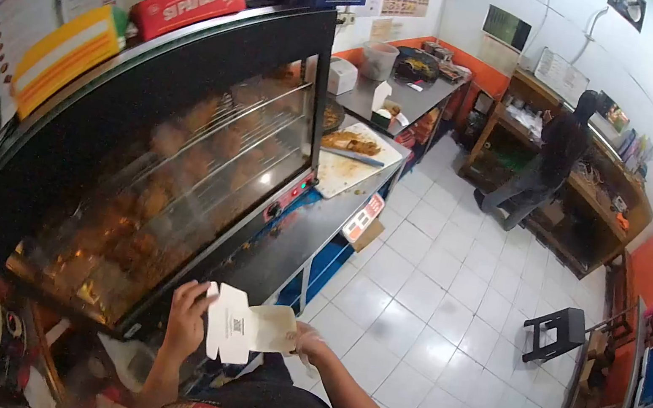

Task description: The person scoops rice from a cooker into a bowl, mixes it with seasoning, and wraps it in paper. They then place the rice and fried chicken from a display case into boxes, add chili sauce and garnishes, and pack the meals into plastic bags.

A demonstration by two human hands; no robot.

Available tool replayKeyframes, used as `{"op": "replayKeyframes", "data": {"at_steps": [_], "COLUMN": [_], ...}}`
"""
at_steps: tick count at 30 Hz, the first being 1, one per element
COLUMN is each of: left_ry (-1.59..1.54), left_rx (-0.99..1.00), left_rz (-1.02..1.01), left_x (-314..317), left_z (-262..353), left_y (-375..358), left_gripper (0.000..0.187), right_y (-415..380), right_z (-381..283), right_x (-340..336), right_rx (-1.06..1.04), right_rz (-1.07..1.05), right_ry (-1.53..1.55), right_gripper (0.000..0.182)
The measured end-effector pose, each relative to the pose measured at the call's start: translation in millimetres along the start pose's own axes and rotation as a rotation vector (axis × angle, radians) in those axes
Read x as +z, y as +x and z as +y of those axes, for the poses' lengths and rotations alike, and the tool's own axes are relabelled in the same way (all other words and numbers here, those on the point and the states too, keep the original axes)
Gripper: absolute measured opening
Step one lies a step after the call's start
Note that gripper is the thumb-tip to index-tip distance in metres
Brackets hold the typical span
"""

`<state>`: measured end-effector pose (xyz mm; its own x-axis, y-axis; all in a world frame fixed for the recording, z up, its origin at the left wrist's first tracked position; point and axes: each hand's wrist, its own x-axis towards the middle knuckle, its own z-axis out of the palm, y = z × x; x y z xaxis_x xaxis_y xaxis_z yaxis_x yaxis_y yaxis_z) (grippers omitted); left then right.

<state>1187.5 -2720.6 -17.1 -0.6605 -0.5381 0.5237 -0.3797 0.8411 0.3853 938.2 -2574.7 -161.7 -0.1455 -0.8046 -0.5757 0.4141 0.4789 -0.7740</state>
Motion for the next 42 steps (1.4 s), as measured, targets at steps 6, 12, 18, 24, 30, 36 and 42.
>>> {"op": "replayKeyframes", "data": {"at_steps": [6, 12, 18, 24, 30, 36, 42], "left_ry": [-0.075, 0.170, 1.245, 1.349, 1.088, 1.043, 0.839], "left_rx": [0.081, 0.153, -0.052, -0.204, -0.881, -0.880, -0.962], "left_rz": [0.117, 0.064, -0.082, -0.128, -0.012, 0.420, 0.493], "left_x": [39, 110, 195, 173, 143, 176, 186], "left_z": [-39, -28, -98, -103, -22, 23, 46], "left_y": [167, 314, 325, 276, 249, 246, 230], "left_gripper": [0.042, 0.041, 0.077, 0.078, 0.061, 0.029, 0.025], "right_y": [121, 241, 320, 357, 320, 315, 313], "right_z": [-69, -135, -220, -308, -361, -303, -270], "right_x": [-56, -70, -148, -161, -87, -2, 31], "right_rx": [-0.276, -0.099, -0.428, -0.585, -0.449, -0.664, -1.038], "right_rz": [0.130, 0.258, 0.485, 0.067, -0.388, -0.912, -1.033], "right_ry": [-0.215, -0.596, -0.475, -0.374, -0.338, -0.345, -0.913], "right_gripper": [0.030, 0.038, 0.039, 0.031, 0.023, 0.054, 0.065]}}
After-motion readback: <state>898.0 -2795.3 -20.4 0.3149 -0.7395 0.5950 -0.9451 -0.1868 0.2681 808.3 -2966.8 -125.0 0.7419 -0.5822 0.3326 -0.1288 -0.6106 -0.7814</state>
